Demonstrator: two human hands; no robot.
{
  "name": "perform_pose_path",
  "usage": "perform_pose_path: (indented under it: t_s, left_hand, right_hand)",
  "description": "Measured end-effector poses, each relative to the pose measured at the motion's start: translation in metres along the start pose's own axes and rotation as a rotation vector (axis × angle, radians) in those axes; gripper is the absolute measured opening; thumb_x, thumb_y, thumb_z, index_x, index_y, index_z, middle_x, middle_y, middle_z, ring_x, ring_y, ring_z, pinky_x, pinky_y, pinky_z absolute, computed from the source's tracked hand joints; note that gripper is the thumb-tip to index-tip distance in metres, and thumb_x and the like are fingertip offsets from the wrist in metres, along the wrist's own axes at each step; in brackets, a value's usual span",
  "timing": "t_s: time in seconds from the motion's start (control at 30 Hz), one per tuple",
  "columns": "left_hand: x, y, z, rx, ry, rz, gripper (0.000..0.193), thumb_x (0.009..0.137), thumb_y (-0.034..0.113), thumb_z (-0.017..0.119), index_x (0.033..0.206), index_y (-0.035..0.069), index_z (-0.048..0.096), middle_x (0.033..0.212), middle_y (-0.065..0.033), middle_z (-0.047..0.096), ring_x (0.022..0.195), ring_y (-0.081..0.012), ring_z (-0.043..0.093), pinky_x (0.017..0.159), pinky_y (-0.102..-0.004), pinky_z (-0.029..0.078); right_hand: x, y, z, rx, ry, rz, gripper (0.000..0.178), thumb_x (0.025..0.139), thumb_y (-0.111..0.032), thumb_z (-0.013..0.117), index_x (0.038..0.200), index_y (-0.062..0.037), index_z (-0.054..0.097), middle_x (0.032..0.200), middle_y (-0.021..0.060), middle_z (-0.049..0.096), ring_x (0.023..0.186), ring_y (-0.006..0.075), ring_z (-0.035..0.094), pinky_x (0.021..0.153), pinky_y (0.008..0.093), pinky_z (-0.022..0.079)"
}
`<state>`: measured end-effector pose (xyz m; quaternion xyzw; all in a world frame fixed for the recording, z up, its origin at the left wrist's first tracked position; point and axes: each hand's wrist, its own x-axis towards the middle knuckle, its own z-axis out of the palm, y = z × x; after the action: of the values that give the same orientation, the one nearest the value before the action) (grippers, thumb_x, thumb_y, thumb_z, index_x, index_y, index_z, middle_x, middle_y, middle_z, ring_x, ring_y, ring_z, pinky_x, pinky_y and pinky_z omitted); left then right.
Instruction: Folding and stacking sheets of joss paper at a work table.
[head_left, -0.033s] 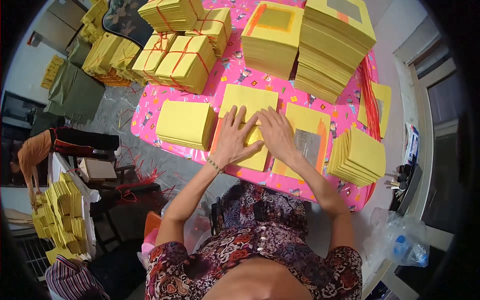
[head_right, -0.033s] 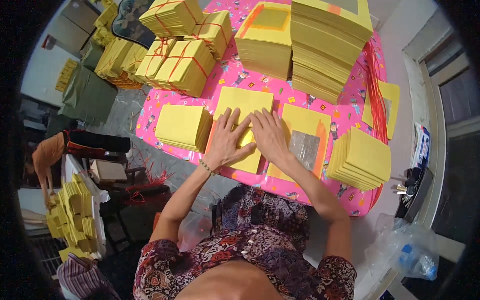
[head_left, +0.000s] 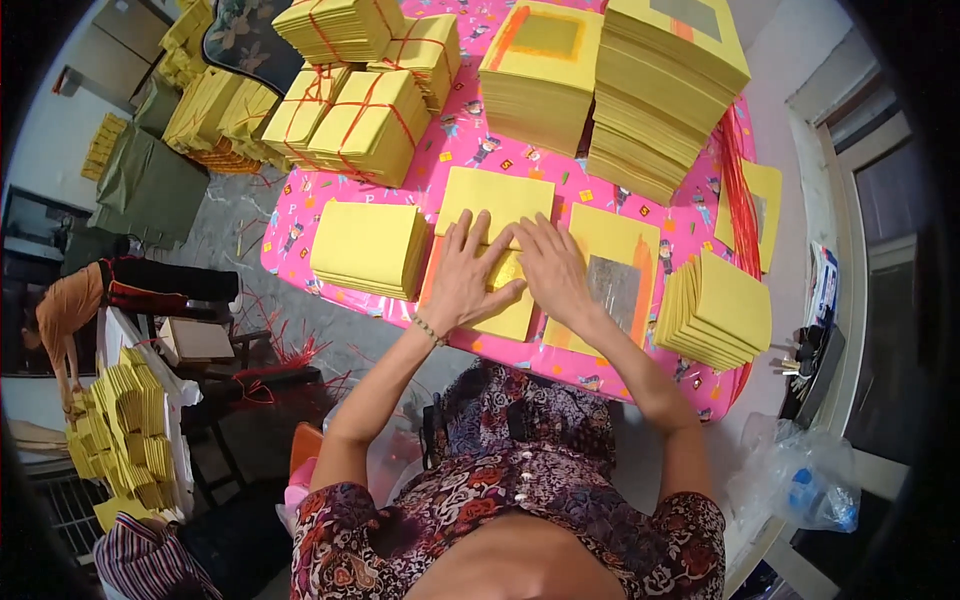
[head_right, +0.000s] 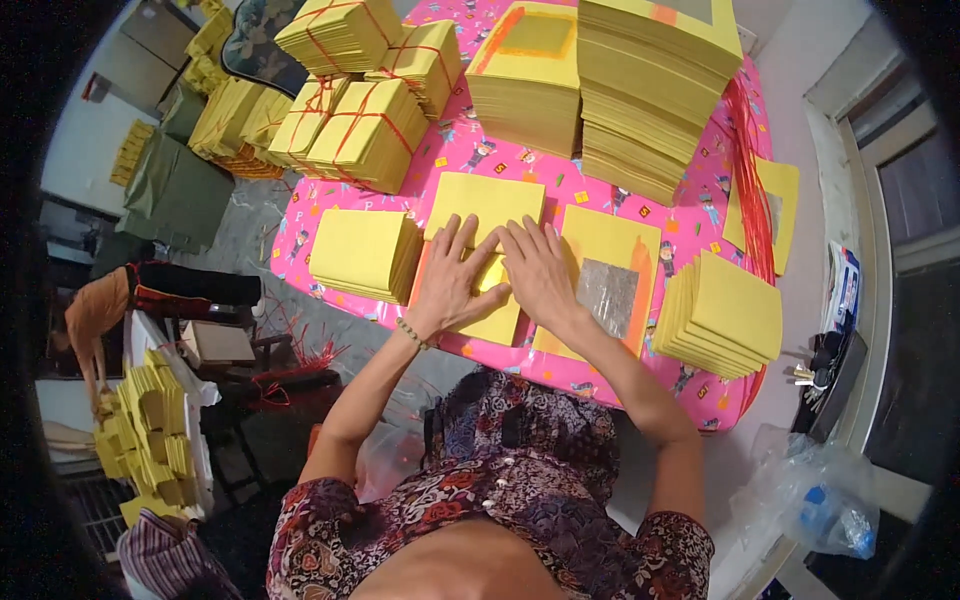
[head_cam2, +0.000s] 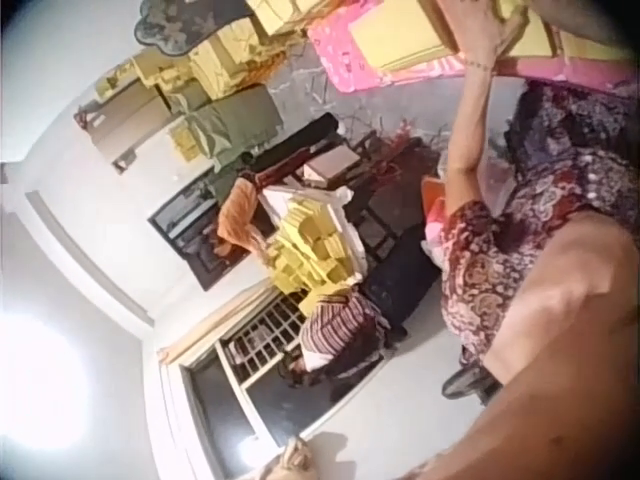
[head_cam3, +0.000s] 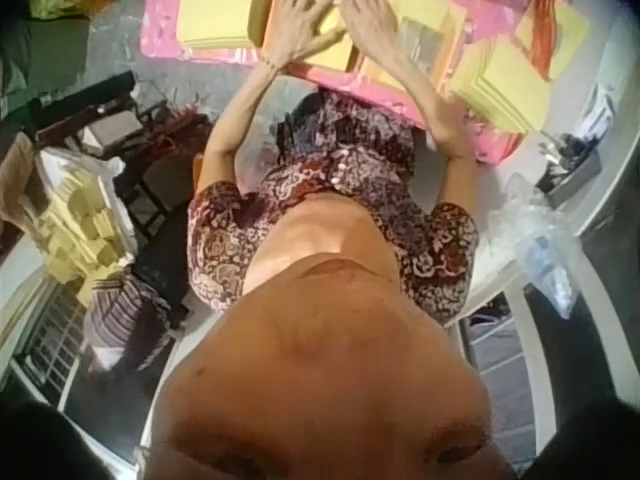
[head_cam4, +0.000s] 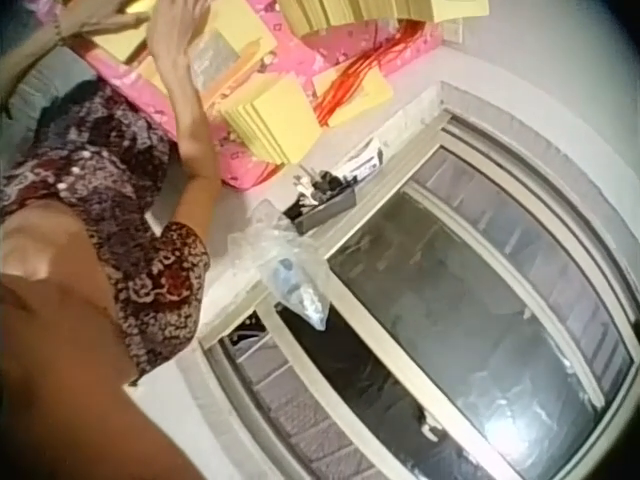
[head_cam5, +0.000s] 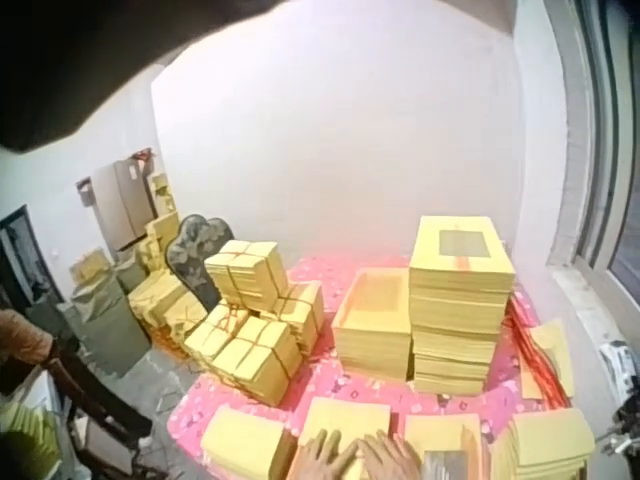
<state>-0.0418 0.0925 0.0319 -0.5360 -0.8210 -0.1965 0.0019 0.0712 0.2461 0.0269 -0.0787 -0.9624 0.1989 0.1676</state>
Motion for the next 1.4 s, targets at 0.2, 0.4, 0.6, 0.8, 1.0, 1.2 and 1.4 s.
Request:
perform_pose_path:
  t_s: [0.2,0.4,0.6,0.8,1.0,1.2,1.4]
  left_hand:
    - [0.0,0.0,-0.001,0.02,-0.001,0.012,0.079,0.084,0.059,0.061,0.15,0.018,0.045,0.153,-0.0269,0.033,0.144,-0.0495,0.024,0.118,-0.0597,0.021]
    - [-0.004,-0.001,-0.001,0.03,0.006,0.026,0.08,0.084,0.058,0.062,0.151,0.019,0.043,0.153,-0.0267,0.033,0.144,-0.0491,0.024,0.117,-0.0597,0.021]
    - [-0.003,0.001,-0.004,0.028,-0.013,0.01,0.086,0.082,0.06,0.063,0.153,0.019,0.039,0.154,-0.0264,0.031,0.144,-0.0496,0.024,0.117,-0.0602,0.021]
    - [-0.002,-0.002,-0.006,0.043,-0.026,0.035,0.089,0.081,0.063,0.064,0.153,0.017,0.038,0.155,-0.0263,0.031,0.144,-0.0496,0.024,0.118,-0.0598,0.021]
    - [-0.002,-0.001,-0.008,0.053,-0.058,0.037,0.088,0.082,0.06,0.064,0.155,0.019,0.036,0.157,-0.0245,0.029,0.146,-0.047,0.023,0.117,-0.0589,0.021]
    - [-0.003,-0.001,-0.011,0.011,-0.074,0.008,0.086,0.082,0.061,0.065,0.153,0.019,0.04,0.152,-0.0276,0.032,0.145,-0.0494,0.023,0.118,-0.0578,0.021]
    - [-0.007,0.0,-0.012,0.068,-0.023,-0.029,0.087,0.081,0.065,0.063,0.15,0.015,0.043,0.153,-0.0247,0.035,0.145,-0.0515,0.021,0.118,-0.0601,0.019]
  right_hand:
    - [-0.011,-0.001,0.007,-0.003,-0.003,-0.03,0.052,0.097,-0.014,0.054,0.146,0.0001,0.041,0.15,0.0185,0.043,0.144,0.0379,0.033,0.118,0.0504,0.027]
    - [-0.013,-0.005,0.008,0.038,0.003,-0.024,0.055,0.095,-0.013,0.057,0.145,0.0019,0.04,0.152,0.0198,0.04,0.145,0.039,0.031,0.118,0.0488,0.03]
    - [-0.019,-0.004,-0.01,0.325,0.246,0.235,0.049,0.091,-0.012,0.063,0.136,0.0011,0.048,0.135,0.0197,0.047,0.129,0.0378,0.046,0.106,0.0455,0.041]
    - [-0.02,-0.002,-0.008,0.559,0.315,0.494,0.027,0.09,-0.022,0.072,0.104,-0.0022,0.061,0.095,0.009,0.061,0.076,0.0174,0.06,0.068,0.0323,0.051]
    - [-0.015,-0.005,0.006,0.617,0.281,0.638,0.028,0.091,-0.027,0.073,0.094,-0.0014,0.064,0.077,0.0045,0.061,0.064,0.0131,0.056,0.061,0.0307,0.046]
    - [-0.008,-0.004,0.003,0.755,0.175,0.753,0.03,0.093,-0.032,0.068,0.088,-0.0029,0.064,0.075,0.0082,0.067,0.07,0.0209,0.065,0.066,0.0377,0.049]
    - [-0.007,-0.002,0.015,0.737,0.268,0.686,0.027,0.092,-0.028,0.068,0.086,-0.0019,0.065,0.071,0.0086,0.067,0.066,0.0217,0.065,0.063,0.0375,0.049]
